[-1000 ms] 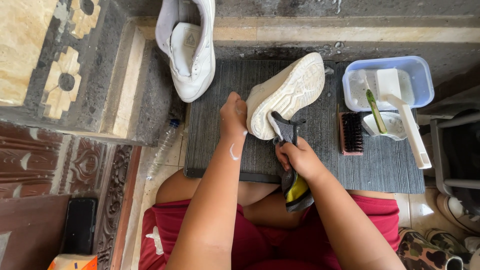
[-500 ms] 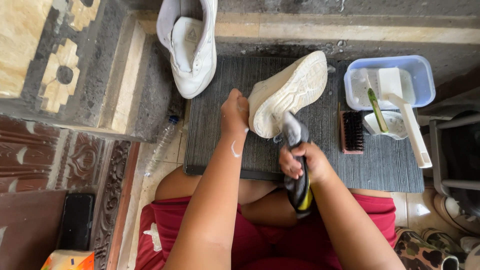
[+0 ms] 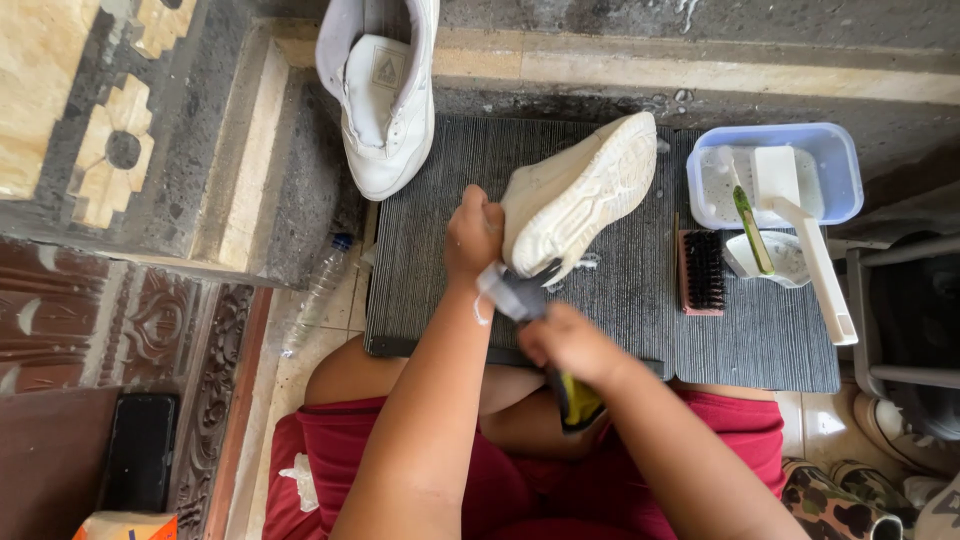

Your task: The person scrubs a white sneaker with a brush and soapy water, then wipes it with a cloth. They rotate the shoe to clean the sole and sides, then place it on a mat.

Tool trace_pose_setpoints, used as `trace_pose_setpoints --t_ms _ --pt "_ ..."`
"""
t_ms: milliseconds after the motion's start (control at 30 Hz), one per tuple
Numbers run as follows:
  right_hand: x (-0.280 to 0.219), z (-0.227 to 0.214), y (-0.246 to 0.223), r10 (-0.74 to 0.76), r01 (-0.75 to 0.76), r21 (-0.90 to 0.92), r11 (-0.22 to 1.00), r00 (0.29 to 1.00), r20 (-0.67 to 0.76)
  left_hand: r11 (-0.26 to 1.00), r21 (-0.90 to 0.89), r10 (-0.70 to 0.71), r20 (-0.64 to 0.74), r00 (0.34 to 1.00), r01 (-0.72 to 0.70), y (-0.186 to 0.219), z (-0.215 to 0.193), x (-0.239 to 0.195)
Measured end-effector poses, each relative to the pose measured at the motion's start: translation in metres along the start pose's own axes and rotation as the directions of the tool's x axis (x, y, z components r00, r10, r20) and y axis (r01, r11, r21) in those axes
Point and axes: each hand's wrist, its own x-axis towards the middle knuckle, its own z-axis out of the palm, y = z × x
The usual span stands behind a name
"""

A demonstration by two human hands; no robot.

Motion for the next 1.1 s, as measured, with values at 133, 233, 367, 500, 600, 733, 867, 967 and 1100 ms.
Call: trace_pose_setpoints --t_ms 133,233,367,500,600,733,867,967,1100 --pt "-0.001 0.003 -0.009 -0.306 0.242 0.405 0.882 0.947 0.100 0.999 -0.008 -0.036 0.033 0.999 0.036 0.039 -0.023 -0.009" --pt "0.005 -0.019 0.018 -0.448 0.185 0.788 0.587 0.885 0.125 0.981 -0.042 -0.183 0.121 0.976 0.189 0.041 -0.025 -0.011" --pt "0.001 -0.074 -0.020 -0.338 0.335 0.739 0.585 0.929 -0.153 0.971 -0.137 -0.180 0.107 0.978 0.194 0.036 -0.020 -0.010" --pt "-0.003 -0.112 -0.053 -0.083 0.123 0.035 0.992 0.831 -0.549 0.988 -0.043 -0.141 0.076 0.987 0.145 0.030 -0.013 -0.009" --pt "0.010 -0.124 -0.056 -0.021 0.019 -0.010 1.000 0.776 -0.630 0.987 -0.073 -0.142 0.031 0.989 0.144 0.031 -0.014 -0.003" --pt "0.027 -0.145 -0.069 0.133 -0.161 0.028 0.987 0.693 -0.709 0.964 -0.082 -0.251 0.046 0.967 0.254 0.045 -0.018 -0.001" --pt "0.061 -0.180 -0.032 0.263 0.137 0.751 0.646 0.883 -0.388 0.963 -0.044 -0.261 0.078 0.962 0.265 0.048 -0.019 0.002" --pt "0.083 -0.204 -0.007 0.001 0.092 0.986 0.138 0.996 -0.093 0.962 -0.040 -0.266 0.096 0.959 0.270 0.053 -0.021 0.005" --pt "0.093 -0.207 -0.003 0.010 -0.048 0.966 0.255 0.999 0.047 0.959 -0.051 -0.269 0.129 0.954 0.278 0.053 -0.023 0.003"
